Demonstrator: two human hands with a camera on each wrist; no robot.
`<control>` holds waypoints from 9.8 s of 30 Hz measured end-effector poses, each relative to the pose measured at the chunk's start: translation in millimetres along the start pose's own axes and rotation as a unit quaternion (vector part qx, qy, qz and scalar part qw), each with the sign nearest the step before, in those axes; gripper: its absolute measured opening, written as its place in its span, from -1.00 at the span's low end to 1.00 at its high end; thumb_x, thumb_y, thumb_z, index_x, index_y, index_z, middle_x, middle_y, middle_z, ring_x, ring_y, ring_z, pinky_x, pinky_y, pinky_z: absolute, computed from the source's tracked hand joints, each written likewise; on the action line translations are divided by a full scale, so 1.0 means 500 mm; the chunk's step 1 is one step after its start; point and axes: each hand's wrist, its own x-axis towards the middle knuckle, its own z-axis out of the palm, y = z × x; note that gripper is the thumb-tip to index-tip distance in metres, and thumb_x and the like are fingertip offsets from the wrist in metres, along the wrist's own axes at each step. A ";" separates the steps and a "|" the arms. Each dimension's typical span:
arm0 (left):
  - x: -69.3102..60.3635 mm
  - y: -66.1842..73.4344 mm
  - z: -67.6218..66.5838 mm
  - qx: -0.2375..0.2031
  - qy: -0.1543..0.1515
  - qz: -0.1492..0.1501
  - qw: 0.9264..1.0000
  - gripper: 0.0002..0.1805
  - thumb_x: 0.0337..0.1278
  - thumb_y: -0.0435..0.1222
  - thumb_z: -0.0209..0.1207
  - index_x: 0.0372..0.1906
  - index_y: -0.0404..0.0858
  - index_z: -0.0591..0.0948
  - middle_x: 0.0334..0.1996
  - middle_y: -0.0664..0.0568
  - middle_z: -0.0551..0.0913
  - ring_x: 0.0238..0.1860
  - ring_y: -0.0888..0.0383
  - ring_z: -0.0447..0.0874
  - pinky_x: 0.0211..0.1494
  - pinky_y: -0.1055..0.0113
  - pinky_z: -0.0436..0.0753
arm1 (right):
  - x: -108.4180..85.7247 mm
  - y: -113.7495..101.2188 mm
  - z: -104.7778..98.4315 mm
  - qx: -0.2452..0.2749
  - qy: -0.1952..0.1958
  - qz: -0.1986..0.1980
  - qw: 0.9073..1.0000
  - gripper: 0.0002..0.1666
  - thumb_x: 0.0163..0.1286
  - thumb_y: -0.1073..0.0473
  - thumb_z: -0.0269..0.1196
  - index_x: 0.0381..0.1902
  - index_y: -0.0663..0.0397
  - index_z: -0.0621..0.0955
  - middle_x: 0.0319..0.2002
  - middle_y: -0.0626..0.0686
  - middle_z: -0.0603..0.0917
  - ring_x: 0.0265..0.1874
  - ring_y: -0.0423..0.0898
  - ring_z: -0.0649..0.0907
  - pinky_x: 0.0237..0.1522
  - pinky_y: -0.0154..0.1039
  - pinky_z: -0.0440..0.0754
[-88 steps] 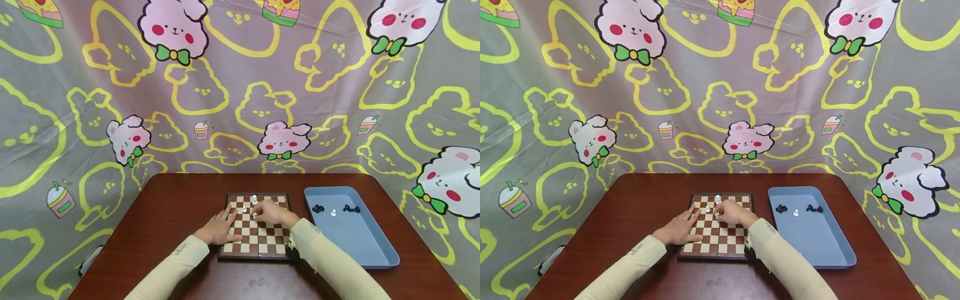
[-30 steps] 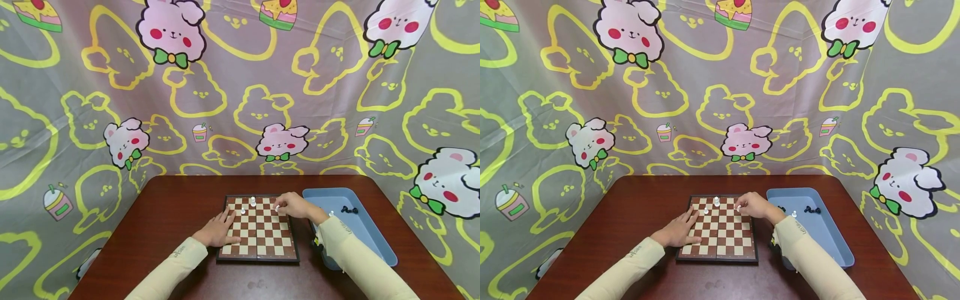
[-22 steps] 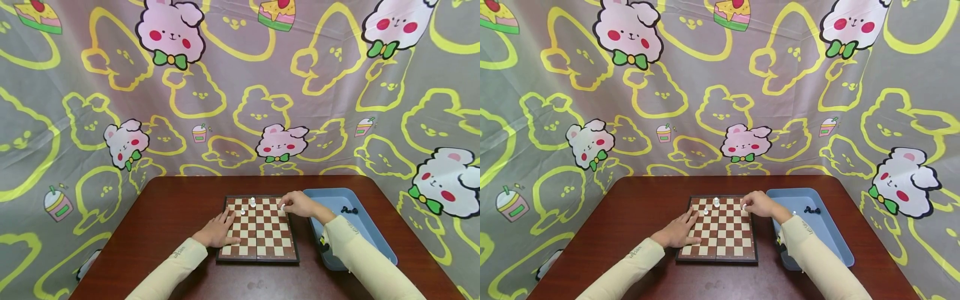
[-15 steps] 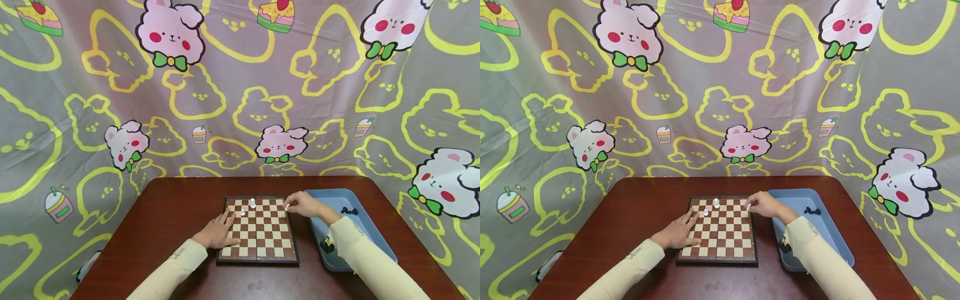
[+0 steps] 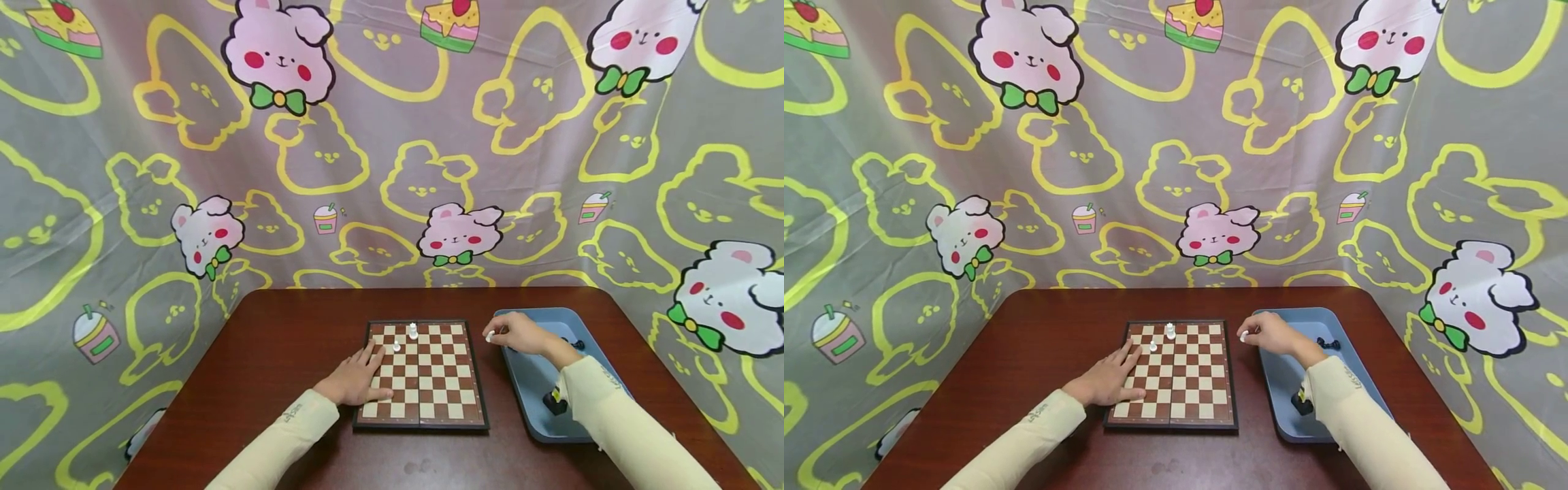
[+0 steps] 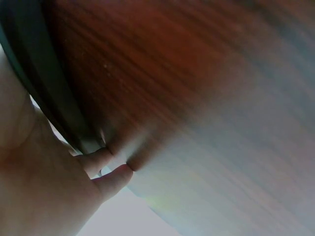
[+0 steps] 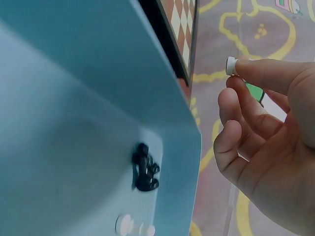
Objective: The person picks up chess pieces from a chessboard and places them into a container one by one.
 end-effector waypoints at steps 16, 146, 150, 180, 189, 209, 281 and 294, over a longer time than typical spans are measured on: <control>-0.003 0.002 -0.003 -0.009 0.004 0.004 1.000 0.06 0.08 0.41 -0.11 0.51 -0.18 -0.03 0.48 -0.19 -0.16 0.39 -0.20 0.07 0.25 -0.11 0.26 | -0.046 0.049 -0.024 -0.010 0.017 0.029 0.999 -0.80 0.35 0.28 0.19 -0.12 0.24 0.66 -0.35 -0.03 0.63 -0.45 -0.11 0.54 -0.47 -0.20 0.48; 0.000 0.002 0.004 0.007 0.010 -0.001 1.000 0.05 0.07 0.43 -0.14 0.51 -0.14 -0.01 0.48 -0.18 -0.12 0.40 -0.15 0.07 0.26 -0.07 0.27 | 0.232 -0.126 0.200 0.031 -0.041 0.058 0.997 -0.76 0.41 0.26 0.15 -0.01 0.06 0.62 -0.24 -0.04 0.62 -0.39 -0.17 0.58 -0.40 -0.21 0.51; 0.000 -0.001 0.002 0.004 0.007 -0.003 1.000 0.06 0.06 0.43 -0.14 0.51 -0.13 -0.03 0.49 -0.16 -0.15 0.40 -0.15 0.05 0.27 -0.07 0.25 | 0.235 -0.127 0.199 0.023 -0.038 0.051 0.998 -0.80 0.42 0.26 0.13 -0.07 0.04 0.63 -0.26 -0.05 0.63 -0.41 -0.18 0.59 -0.41 -0.22 0.50; -0.002 0.001 0.003 -0.003 0.013 0.005 1.000 0.05 0.07 0.41 -0.11 0.51 -0.16 -0.01 0.48 -0.18 -0.14 0.40 -0.17 0.06 0.26 -0.09 0.25 | 0.156 -0.124 0.125 -0.007 -0.031 0.008 0.999 -0.81 0.41 0.30 0.11 -0.12 0.14 0.64 -0.12 0.02 0.59 -0.44 -0.15 0.52 -0.39 -0.20 0.48; -0.001 0.000 0.007 0.000 0.014 0.002 1.000 0.06 0.07 0.43 -0.14 0.51 -0.14 -0.02 0.49 -0.17 -0.15 0.40 -0.16 0.05 0.27 -0.10 0.24 | 0.129 -0.103 0.106 -0.020 -0.030 0.003 0.999 -0.80 0.41 0.30 0.10 -0.09 0.15 0.62 -0.21 -0.04 0.58 -0.32 -0.16 0.53 -0.31 -0.18 0.49; 0.001 -0.001 0.012 0.001 0.016 0.001 1.000 0.05 0.07 0.42 -0.13 0.51 -0.14 -0.02 0.48 -0.18 -0.13 0.40 -0.16 0.05 0.25 -0.10 0.27 | 0.063 -0.058 0.055 -0.001 -0.001 0.013 1.000 -0.82 0.42 0.31 0.09 -0.11 0.18 0.60 -0.25 -0.01 0.56 -0.53 -0.11 0.43 -0.45 -0.17 0.40; 0.002 0.004 0.016 -0.003 0.013 -0.009 1.000 0.06 0.06 0.44 -0.17 0.52 -0.11 -0.06 0.49 -0.14 -0.18 0.42 -0.13 0.00 0.28 -0.09 0.22 | -0.060 0.059 -0.046 -0.037 0.026 0.079 0.996 -0.71 0.40 0.27 0.11 0.02 0.27 0.57 -0.09 0.22 0.59 -0.30 -0.01 0.59 -0.39 -0.14 0.53; 0.000 0.003 0.017 0.000 0.016 -0.003 1.000 0.07 0.05 0.45 -0.19 0.52 -0.12 -0.05 0.49 -0.15 -0.20 0.41 -0.15 0.03 0.28 -0.09 0.23 | -0.014 0.010 -0.011 -0.002 0.023 0.058 0.998 -0.76 0.40 0.28 0.12 -0.03 0.25 0.58 -0.12 0.14 0.58 -0.30 -0.03 0.58 -0.35 -0.14 0.53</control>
